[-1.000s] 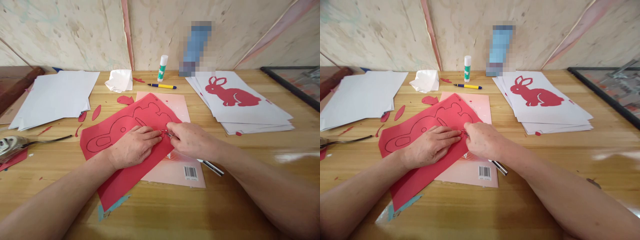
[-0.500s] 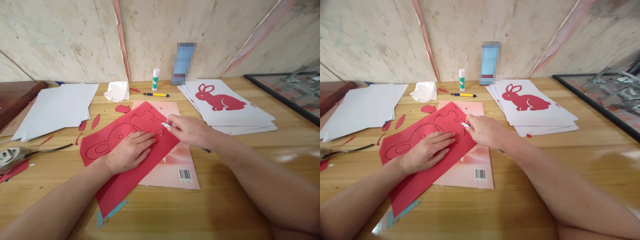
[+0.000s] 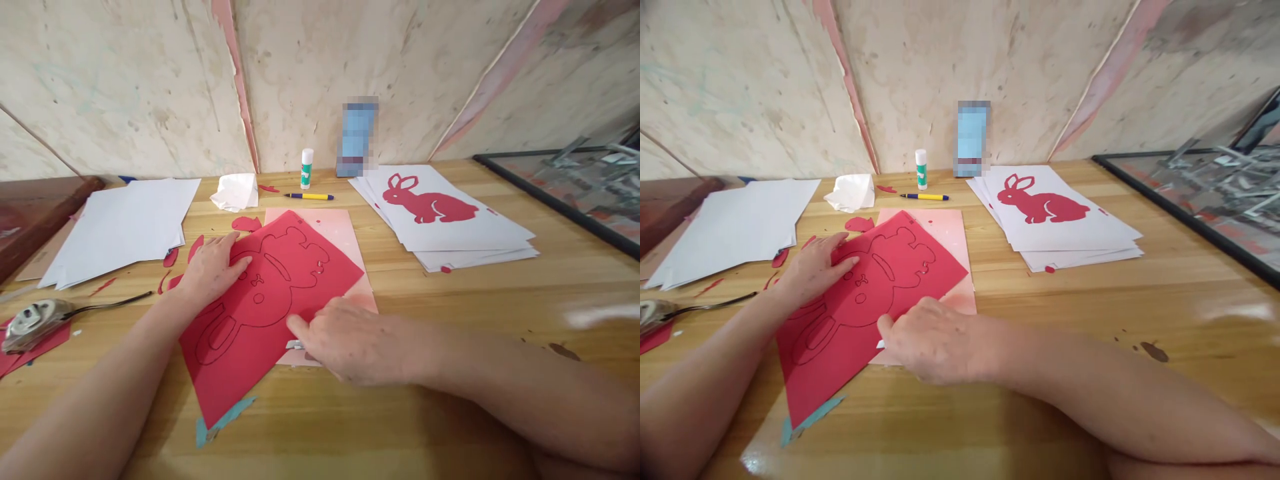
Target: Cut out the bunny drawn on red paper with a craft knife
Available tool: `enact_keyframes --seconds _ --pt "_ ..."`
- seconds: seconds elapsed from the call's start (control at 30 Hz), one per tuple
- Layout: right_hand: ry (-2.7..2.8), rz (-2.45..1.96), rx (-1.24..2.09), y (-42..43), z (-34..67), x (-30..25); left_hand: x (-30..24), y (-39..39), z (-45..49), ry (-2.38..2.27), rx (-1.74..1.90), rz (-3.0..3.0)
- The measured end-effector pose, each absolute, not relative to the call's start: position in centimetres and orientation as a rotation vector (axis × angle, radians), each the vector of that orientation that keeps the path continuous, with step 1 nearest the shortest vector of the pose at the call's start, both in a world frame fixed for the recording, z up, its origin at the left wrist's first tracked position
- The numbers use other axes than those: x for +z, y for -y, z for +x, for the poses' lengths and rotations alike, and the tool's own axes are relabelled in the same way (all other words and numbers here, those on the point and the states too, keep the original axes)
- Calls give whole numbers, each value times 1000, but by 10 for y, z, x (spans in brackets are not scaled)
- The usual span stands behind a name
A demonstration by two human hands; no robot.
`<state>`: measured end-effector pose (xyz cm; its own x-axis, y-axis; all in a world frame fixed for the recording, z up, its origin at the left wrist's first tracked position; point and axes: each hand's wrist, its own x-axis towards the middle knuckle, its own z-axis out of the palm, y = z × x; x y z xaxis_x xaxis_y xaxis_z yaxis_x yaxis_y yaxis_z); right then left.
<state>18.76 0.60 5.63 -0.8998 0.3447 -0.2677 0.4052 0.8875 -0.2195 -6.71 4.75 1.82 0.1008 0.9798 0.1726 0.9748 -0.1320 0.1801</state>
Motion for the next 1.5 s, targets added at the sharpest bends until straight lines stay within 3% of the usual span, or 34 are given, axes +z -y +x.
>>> enact_keyframes --seconds 0.2,0.4,0.67,0.87,1.23,1.5 --pt "-2995 376 65 2 184 43 17 -51 -70 -2073 456 2285" --pt "-3011 355 206 -4 184 38 20 -52 -70 -2165 487 2029" --pt "-2898 451 6 -13 186 50 30 -51 -77 -1964 628 1661" --pt "-2974 268 -103 -6 186 54 32 -51 -76 -1836 810 1359" --pt "-3033 233 109 -13 192 54 28 -53 -74 -1580 1004 877" --pt "-2910 668 -129 -40 196 66 23 -51 -71 -1555 1111 798"
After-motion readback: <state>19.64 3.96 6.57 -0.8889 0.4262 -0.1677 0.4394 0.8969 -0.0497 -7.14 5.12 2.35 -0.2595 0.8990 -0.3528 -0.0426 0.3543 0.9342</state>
